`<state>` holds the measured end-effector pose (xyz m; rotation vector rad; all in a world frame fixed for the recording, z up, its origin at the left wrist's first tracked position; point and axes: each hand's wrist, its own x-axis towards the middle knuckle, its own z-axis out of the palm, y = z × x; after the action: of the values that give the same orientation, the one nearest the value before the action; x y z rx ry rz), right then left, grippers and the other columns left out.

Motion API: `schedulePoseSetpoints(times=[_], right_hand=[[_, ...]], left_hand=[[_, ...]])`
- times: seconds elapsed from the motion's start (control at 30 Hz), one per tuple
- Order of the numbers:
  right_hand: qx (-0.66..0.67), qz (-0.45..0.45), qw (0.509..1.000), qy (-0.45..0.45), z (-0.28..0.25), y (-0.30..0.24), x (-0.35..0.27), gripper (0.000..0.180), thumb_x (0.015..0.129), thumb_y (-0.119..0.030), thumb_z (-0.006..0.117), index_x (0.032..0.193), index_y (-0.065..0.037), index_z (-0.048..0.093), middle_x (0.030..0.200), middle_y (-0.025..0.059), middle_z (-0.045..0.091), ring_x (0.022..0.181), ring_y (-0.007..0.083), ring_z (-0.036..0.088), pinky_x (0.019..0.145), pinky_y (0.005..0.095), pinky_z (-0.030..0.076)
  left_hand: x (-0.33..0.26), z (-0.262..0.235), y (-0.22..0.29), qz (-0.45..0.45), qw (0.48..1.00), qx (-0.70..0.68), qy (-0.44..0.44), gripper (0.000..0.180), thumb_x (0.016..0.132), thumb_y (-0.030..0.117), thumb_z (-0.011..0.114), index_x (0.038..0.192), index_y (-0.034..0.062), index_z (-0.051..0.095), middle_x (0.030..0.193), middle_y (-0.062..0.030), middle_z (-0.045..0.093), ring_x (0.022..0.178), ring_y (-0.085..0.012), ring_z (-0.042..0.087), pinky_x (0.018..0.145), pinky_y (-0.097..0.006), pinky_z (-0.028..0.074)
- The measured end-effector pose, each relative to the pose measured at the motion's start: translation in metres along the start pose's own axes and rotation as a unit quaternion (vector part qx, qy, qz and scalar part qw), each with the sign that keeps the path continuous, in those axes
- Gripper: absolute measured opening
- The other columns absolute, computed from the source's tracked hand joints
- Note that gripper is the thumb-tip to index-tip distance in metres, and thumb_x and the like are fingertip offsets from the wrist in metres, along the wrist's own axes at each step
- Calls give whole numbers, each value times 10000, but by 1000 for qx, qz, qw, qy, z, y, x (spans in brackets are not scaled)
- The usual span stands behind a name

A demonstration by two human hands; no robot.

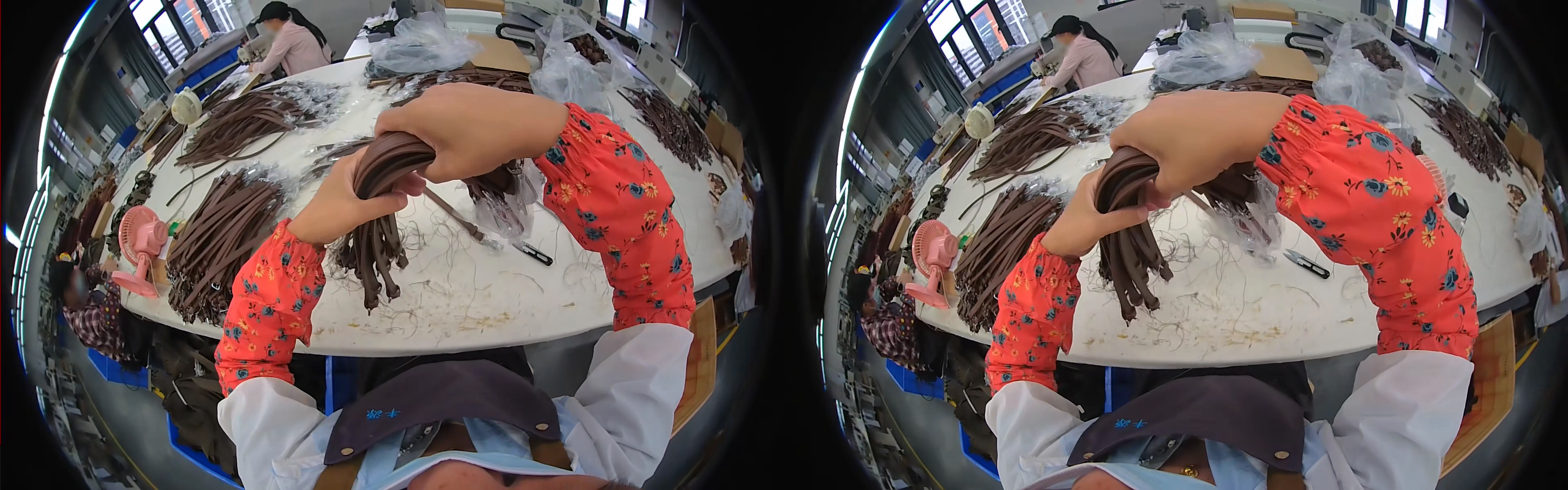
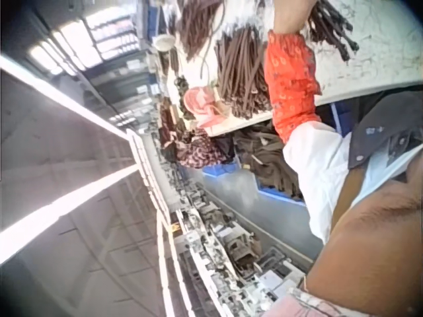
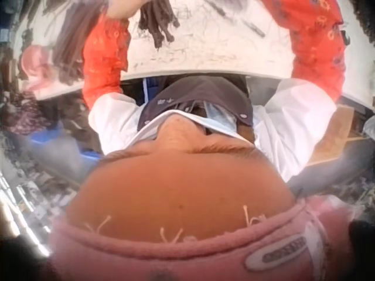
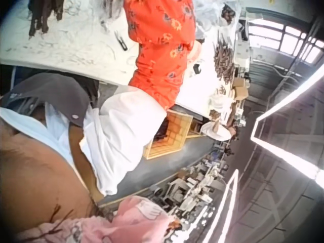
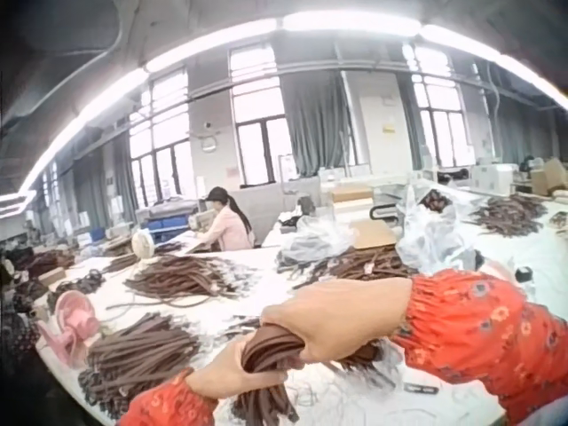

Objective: The person uses a metal tool to attach metal buckles to brown leather straps at a factory workstation. They repeatedly thread the strap ends through the buckle loops and secure them, then gather the finished belts into a bundle.

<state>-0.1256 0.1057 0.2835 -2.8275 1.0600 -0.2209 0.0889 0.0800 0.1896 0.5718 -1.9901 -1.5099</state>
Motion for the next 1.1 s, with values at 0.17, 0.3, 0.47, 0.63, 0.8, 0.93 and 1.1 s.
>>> schedulePoseSetpoints(times=[0.17, 0.3, 0.47, 0.63, 0.8, 0.93, 1.1], right_hand=[[-1, 7, 999, -36, -7, 1, 0, 385, 759, -113, 708, 1122, -39, 603, 871, 164, 680, 833, 373, 658, 718, 448, 500], [-40, -29, 999, 7, 0, 10, 6, 432, 752, -156, 755, 1136, -39, 596, 883, 140, 687, 850, 350, 662, 787, 450, 500], [-137, -111, 965, 196, 28, 40, 3, 428, 747, -214, 770, 1125, -69, 632, 1005, 122, 682, 956, 315, 648, 934, 461, 446], [-74, -120, 935, 325, 56, 21, -12, 328, 825, -273, 751, 1069, -81, 646, 1052, 89, 643, 1008, 299, 618, 886, 430, 467], [129, -19, 973, 192, 97, -6, -36, 221, 868, -238, 714, 996, -75, 639, 897, 89, 616, 884, 294, 623, 797, 413, 484], [69, -22, 966, 249, 134, -7, -32, 238, 853, -212, 708, 1010, -57, 619, 920, 98, 612, 899, 306, 626, 786, 433, 486], [66, -10, 961, 268, 143, -12, -25, 251, 819, -179, 710, 1003, -45, 602, 945, 109, 614, 911, 319, 628, 792, 442, 489]], left_hand=[[-4, 4, -1, -73, 982, -173, -21, 455, 848, 48, 731, 1260, -7, 545, 975, -118, 675, 929, -204, 699, 874, -383, 584], [-14, 10, -4, -116, 965, -235, 9, 416, 862, 89, 663, 1241, -11, 525, 892, -118, 641, 812, -268, 708, 721, -362, 591], [-10, 26, -31, -106, 893, -427, 93, 351, 897, 52, 631, 1235, 4, 552, 912, -93, 655, 814, -242, 701, 756, -387, 610], [-15, 23, -43, -127, 829, -518, 167, 201, 908, 65, 635, 1103, 18, 619, 946, -105, 676, 834, -233, 698, 786, -378, 618], [-19, 15, -61, -112, 807, -553, 175, 189, 915, 67, 618, 1100, 30, 614, 1013, -127, 683, 894, -246, 689, 833, -403, 601], [-16, 20, -68, -112, 792, -568, 193, 223, 919, 63, 596, 1141, 49, 601, 1076, -130, 675, 983, -260, 662, 916, -447, 556], [-22, 24, -65, -113, 786, -576, 193, 235, 905, 38, 590, 1139, 52, 605, 1093, -123, 667, 1036, -271, 652, 945, -453, 542]])
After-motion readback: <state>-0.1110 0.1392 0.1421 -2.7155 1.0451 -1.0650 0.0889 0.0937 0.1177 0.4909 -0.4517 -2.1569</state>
